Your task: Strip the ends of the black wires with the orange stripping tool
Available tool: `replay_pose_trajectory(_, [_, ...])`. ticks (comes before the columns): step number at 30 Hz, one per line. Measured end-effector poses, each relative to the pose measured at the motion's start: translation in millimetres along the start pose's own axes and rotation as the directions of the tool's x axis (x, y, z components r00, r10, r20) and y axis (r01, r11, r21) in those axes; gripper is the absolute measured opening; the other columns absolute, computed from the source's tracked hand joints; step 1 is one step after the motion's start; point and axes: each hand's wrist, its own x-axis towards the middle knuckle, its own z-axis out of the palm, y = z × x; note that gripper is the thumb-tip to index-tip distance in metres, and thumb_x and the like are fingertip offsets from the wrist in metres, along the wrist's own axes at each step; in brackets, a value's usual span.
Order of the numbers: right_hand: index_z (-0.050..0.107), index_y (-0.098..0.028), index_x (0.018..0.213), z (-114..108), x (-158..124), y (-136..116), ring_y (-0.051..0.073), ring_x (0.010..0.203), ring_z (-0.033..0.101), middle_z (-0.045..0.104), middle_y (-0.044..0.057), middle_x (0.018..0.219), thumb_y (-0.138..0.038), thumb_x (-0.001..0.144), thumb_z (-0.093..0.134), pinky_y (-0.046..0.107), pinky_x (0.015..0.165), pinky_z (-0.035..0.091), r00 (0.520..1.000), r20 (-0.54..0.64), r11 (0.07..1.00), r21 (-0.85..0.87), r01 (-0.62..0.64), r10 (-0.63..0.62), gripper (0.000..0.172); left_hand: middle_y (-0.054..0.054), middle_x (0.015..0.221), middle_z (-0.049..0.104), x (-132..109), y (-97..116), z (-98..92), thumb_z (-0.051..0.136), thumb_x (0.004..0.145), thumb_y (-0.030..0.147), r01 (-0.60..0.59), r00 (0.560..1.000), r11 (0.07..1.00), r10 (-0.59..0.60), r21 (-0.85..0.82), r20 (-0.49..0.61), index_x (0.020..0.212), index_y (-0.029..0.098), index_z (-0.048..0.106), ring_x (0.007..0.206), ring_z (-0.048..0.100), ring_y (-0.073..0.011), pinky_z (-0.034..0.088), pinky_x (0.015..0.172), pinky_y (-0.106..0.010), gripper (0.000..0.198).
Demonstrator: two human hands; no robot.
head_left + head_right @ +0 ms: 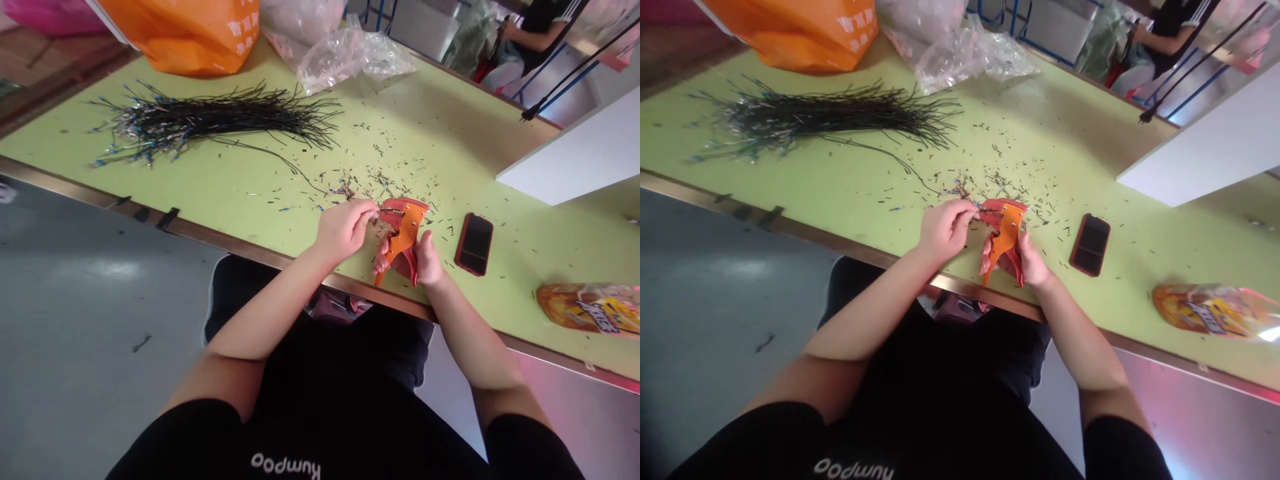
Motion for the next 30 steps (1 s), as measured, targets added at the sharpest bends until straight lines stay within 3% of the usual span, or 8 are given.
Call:
replay_pose_trajectory(6, [0.068, -0.020, 0.097, -1, 1, 2, 0.024, 0.076, 0.073, 0.069, 0.005, 0.079, -0.096, 0.085, 0.054, 0.040, 0.075, 0.064, 1.000, -0.031, 1.000, -0.004, 0.000, 0.000, 0.078, -0.004, 0.092, 0.083, -2, -4, 3.2, 0.038, 0.114, 0.027, -0.077, 0.997, 0.995, 0.078, 0.067, -0.014, 0.107, 0.020, 0.071, 0.083, 0.079, -0.0137, 0.056, 0.072, -0.024, 0.035])
replay_pose_trajectory(12, [0.066, -0.020, 0.090, 0, 1, 3, 0.022, 0.072, 0.072, 0.067, 0.003, 0.074, -0.093, 0.087, 0.056, 0.036, 0.071, 0.062, 0.995, -0.092, 0.997, -0.065, 0.038, -0.044, 0.074, -0.006, 0.094, 0.083, -4, -5, 3.1, 0.034, 0.113, 0.029, -0.011, 0.999, 0.995, 0.006, 0.099, 0.047, 0.107, 0.021, 0.074, 0.089, 0.080, -0.0157, 0.058, 0.077, -0.025, 0.041])
replay_pose_trajectory(17, [0.065, -0.021, 0.086, 2, 2, 0, 0.020, 0.064, 0.070, 0.063, 0.000, 0.067, -0.091, 0.088, 0.057, 0.037, 0.068, 0.062, 0.994, -0.099, 0.997, -0.073, 0.034, -0.041, 0.071, -0.005, 0.091, 0.083, -4, -4, 2.5, 0.036, 0.112, 0.027, -0.030, 1.000, 0.994, 0.029, 0.103, 0.012, 0.106, 0.021, 0.074, 0.086, 0.080, -0.0154, 0.058, 0.074, -0.025, 0.039])
replay_pose_trajectory(22, [0.065, -0.021, 0.081, 6, 5, -2, 0.019, 0.054, 0.064, 0.062, -0.001, 0.060, -0.091, 0.086, 0.062, 0.037, 0.061, 0.061, 0.992, -0.116, 0.996, -0.084, 0.040, -0.050, 0.070, -0.007, 0.095, 0.083, -4, -5, 2.8, 0.036, 0.112, 0.028, 0.026, 0.998, 0.998, -0.029, 0.062, 0.051, 0.107, 0.022, 0.074, 0.090, 0.080, -0.0175, 0.059, 0.078, -0.027, 0.038])
replay_pose_trajectory(30, [0.058, -0.025, 0.071, 19, 4, 5, 0.016, 0.046, 0.051, 0.048, -0.005, 0.052, -0.090, 0.086, 0.063, 0.035, 0.050, 0.052, 0.961, -0.258, 0.988, -0.143, 0.058, -0.093, 0.067, -0.006, 0.094, 0.085, -4, -2, 3.0, 0.038, 0.108, 0.024, 0.034, 0.998, 0.990, -0.042, 0.140, 0.052, 0.106, 0.021, 0.077, 0.088, 0.081, -0.0170, 0.059, 0.078, -0.026, 0.040])
